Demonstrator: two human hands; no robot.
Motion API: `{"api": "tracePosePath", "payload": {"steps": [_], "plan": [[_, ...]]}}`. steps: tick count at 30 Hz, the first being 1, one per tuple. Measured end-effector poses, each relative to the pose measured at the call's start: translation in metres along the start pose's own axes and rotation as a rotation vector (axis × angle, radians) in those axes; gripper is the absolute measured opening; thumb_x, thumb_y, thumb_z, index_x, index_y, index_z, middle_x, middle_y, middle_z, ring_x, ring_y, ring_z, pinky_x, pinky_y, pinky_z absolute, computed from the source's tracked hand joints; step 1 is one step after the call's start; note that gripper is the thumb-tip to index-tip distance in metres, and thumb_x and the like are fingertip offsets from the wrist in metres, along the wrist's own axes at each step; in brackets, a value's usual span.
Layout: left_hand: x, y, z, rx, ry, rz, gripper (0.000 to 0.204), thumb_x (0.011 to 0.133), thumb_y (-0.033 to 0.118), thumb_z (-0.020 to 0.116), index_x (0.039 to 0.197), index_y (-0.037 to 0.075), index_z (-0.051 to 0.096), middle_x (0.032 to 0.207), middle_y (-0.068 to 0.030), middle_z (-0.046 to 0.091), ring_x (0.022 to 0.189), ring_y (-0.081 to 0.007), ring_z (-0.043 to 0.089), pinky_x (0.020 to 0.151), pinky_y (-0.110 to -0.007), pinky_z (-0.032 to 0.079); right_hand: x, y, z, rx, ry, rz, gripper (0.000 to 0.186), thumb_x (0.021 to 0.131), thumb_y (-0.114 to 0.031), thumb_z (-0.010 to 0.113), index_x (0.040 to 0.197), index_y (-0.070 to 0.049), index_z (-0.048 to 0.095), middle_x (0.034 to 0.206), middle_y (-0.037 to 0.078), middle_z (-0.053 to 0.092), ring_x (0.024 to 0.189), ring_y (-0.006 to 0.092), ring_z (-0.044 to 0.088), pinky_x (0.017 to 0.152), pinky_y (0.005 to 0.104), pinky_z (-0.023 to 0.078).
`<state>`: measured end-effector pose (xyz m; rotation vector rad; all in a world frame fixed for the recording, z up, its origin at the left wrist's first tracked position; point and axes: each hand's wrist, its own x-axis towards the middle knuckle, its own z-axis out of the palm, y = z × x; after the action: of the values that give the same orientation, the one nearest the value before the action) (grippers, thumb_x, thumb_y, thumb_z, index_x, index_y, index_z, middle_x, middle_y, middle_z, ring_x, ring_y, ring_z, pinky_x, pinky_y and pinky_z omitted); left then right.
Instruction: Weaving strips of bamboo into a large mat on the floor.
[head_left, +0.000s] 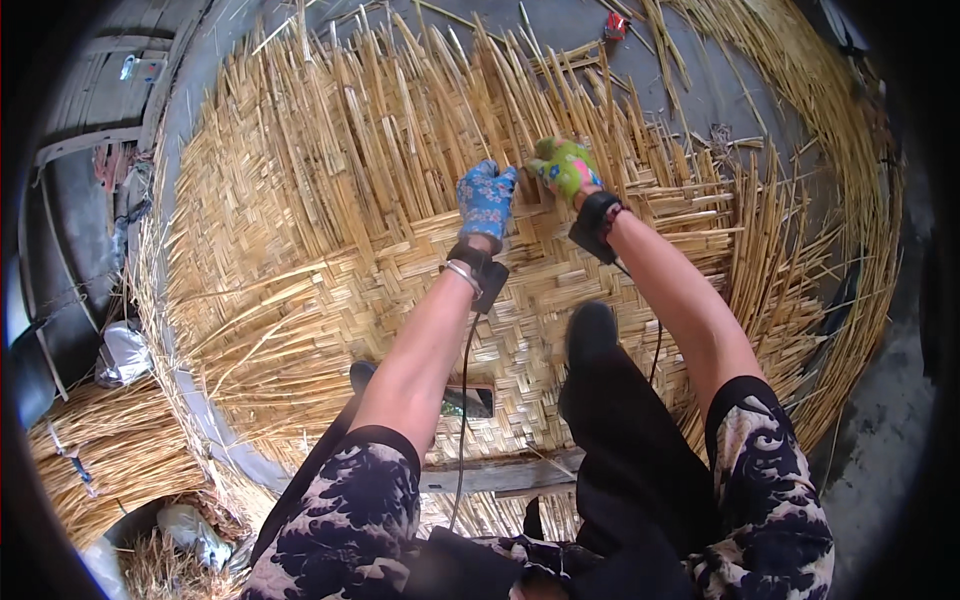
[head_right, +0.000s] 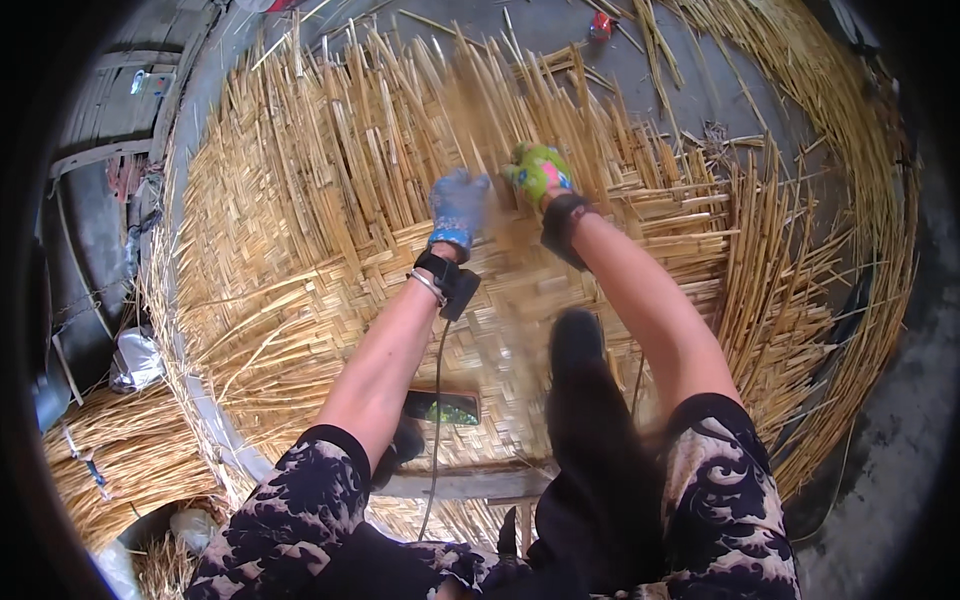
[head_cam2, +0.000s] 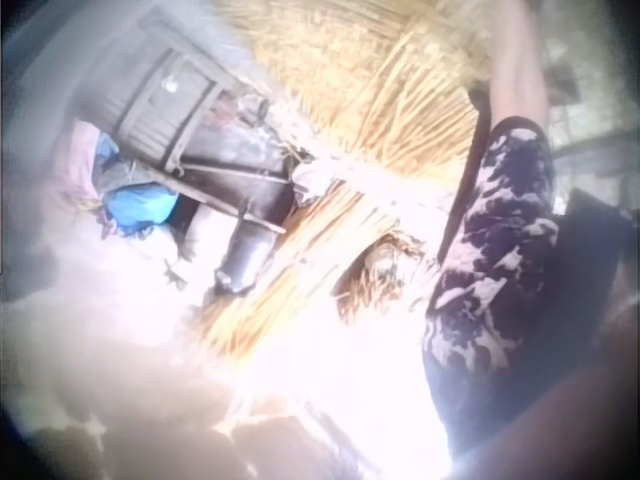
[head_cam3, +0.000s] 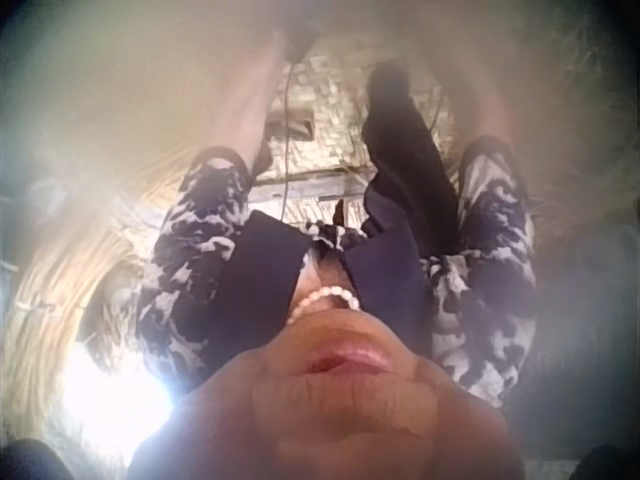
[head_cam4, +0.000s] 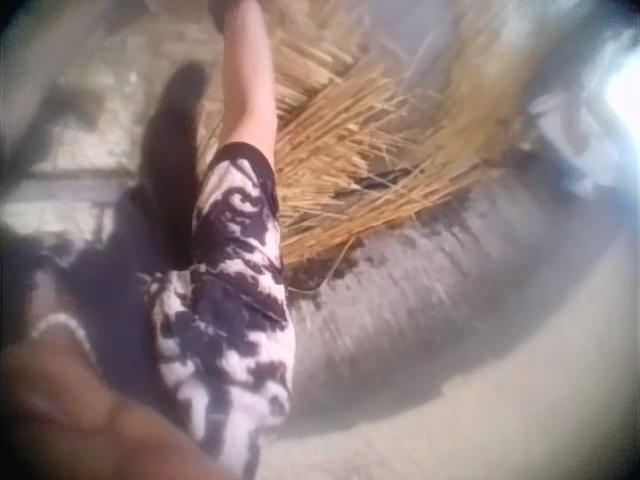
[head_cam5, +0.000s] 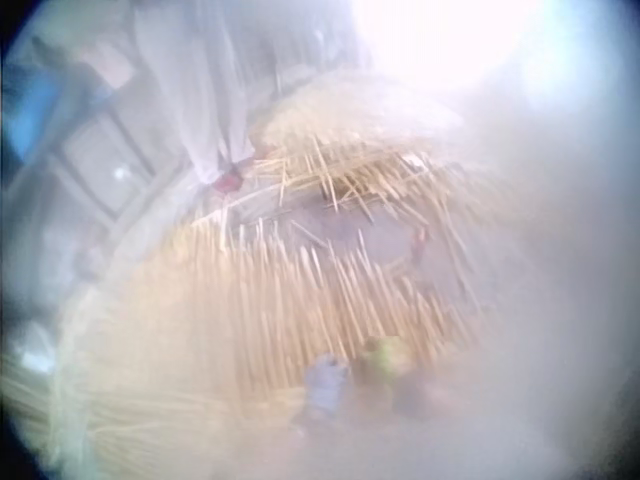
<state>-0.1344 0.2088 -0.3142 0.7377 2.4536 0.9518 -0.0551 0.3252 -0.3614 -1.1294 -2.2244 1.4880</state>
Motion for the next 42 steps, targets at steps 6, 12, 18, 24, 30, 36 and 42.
{"api": "tracePosePath", "payload": {"steps": [6, 12, 18, 24, 30, 36, 42], "plan": [[-0.006, 0.006, -0.018, -0.332, -0.081, -0.077, 0.025, 0.076, 0.015, 0.059, 0.059, 0.001, 0.047, 0.049, -0.0021, 0.045, 0.045, -0.0106, 0.044, 0.040, -0.028, 0.036, 0.017, -0.006, -0.010, -0.238, -0.236, -0.041, 0.038, 0.067, -0.019, 0.066, 0.100, -0.003, 0.054, 0.094, 0.014, 0.059, 0.084, 0.0219, 0.057, 0.070, 0.0333, 0.045], [-0.006, 0.008, -0.002, -0.393, -0.116, -0.111, 0.021, 0.077, 0.014, 0.058, 0.065, 0.000, 0.050, 0.054, -0.0012, 0.047, 0.048, -0.0089, 0.045, 0.043, -0.026, 0.040, 0.007, 0.058, -0.002, 0.785, -0.260, 0.205, 0.044, 0.071, -0.008, 0.059, 0.113, -0.004, 0.045, 0.111, 0.009, 0.051, 0.094, 0.0169, 0.053, 0.078, 0.0270, 0.043], [0.021, -0.051, 0.014, 0.116, -0.124, 0.414, 0.023, 0.075, 0.012, 0.057, 0.095, 0.000, 0.057, 0.086, -0.0145, 0.060, 0.082, -0.0245, 0.058, 0.073, -0.031, 0.045, -0.015, -0.002, -0.026, 0.504, -0.556, -0.009, 0.033, 0.071, -0.004, 0.058, 0.104, -0.006, 0.056, 0.103, 0.004, 0.055, 0.090, 0.0122, 0.053, 0.078, 0.0237, 0.042], [0.011, -0.016, 0.021, 0.183, -0.442, 0.160, 0.023, 0.071, 0.007, 0.056, 0.093, 0.001, 0.057, 0.087, -0.0161, 0.059, 0.086, -0.0297, 0.056, 0.074, -0.035, 0.044, -0.054, 0.035, -0.041, 0.670, 0.205, 0.068, 0.019, 0.076, -0.001, 0.053, 0.094, 0.001, 0.059, 0.092, 0.009, 0.061, 0.085, 0.0176, 0.058, 0.074, 0.0268, 0.047], [0.003, -0.017, 0.026, -0.317, 0.236, 0.104, 0.022, 0.070, 0.007, 0.054, 0.092, 0.006, 0.057, 0.085, -0.0148, 0.059, 0.080, -0.0324, 0.056, 0.074, -0.036, 0.046, -0.070, 0.041, -0.026, 0.872, 0.516, 0.203, 0.017, 0.071, 0.007, 0.049, 0.079, 0.000, 0.063, 0.077, 0.007, 0.063, 0.071, 0.0141, 0.059, 0.066, 0.0242, 0.048], [-0.008, 0.035, 0.060, 0.098, -0.045, 0.678, 0.026, 0.066, 0.019, 0.065, 0.087, 0.005, 0.059, 0.085, -0.0137, 0.057, 0.079, -0.0282, 0.055, 0.076, -0.037, 0.042, -0.087, 0.046, -0.050, 0.838, 0.298, 0.203, 0.014, 0.072, -0.008, 0.055, 0.082, 0.001, 0.060, 0.082, 0.007, 0.062, 0.075, 0.0151, 0.059, 0.072, 0.0252, 0.046], [-0.015, 0.066, 0.061, 0.189, -0.184, 0.108, 0.027, 0.067, 0.033, 0.061, 0.068, 0.006, 0.061, 0.068, -0.0139, 0.058, 0.067, -0.0309, 0.055, 0.063, -0.039, 0.043, -0.061, 0.044, -0.099, 0.707, -0.044, -0.002, 0.017, 0.075, -0.005, 0.047, 0.085, 0.000, 0.060, 0.081, 0.005, 0.060, 0.076, 0.0098, 0.054, 0.068, 0.0216, 0.042]]}}
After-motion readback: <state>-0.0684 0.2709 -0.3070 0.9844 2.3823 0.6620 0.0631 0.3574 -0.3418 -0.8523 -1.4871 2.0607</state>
